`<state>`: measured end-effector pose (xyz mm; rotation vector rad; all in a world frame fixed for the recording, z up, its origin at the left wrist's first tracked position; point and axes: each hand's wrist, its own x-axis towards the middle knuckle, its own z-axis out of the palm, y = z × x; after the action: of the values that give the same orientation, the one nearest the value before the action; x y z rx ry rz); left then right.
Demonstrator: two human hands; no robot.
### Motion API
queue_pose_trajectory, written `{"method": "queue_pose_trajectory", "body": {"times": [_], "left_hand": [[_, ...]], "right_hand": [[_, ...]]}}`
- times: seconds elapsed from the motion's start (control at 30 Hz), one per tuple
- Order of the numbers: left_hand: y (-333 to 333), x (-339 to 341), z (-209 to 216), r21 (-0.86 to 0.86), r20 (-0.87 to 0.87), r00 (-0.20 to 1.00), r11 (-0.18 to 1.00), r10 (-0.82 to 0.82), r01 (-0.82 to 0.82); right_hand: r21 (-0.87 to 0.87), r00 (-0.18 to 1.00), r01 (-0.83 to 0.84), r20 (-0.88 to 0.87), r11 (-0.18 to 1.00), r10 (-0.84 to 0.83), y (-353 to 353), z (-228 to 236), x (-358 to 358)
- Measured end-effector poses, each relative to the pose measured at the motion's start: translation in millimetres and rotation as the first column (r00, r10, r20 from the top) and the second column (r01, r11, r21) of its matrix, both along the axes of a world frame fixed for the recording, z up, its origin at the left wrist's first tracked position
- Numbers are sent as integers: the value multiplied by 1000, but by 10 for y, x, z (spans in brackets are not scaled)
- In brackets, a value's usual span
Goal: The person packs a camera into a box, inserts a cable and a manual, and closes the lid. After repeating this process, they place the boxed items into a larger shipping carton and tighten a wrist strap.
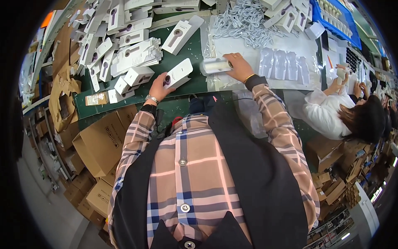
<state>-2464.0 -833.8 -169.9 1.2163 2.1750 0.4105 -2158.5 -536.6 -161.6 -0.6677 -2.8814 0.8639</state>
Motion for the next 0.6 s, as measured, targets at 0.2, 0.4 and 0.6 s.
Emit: {"method": "queue_pose_trajectory", "body": {"times": [0.2, 0.4, 0.6], "left_hand": [[-9, 95, 55, 182, 196, 974, 980, -111, 75], [143, 189, 416, 66, -28, 948, 945, -318, 319], [282, 46, 309, 83, 161, 921, 935, -355, 345]], "right_hand": [[-174, 986, -114, -144, 978, 89, -364, 282, -159], [-54, 984, -161, -85, 985, 156, -569, 357, -180], [-542, 937, -12, -299, 840, -180, -765, 23, -258]]}}
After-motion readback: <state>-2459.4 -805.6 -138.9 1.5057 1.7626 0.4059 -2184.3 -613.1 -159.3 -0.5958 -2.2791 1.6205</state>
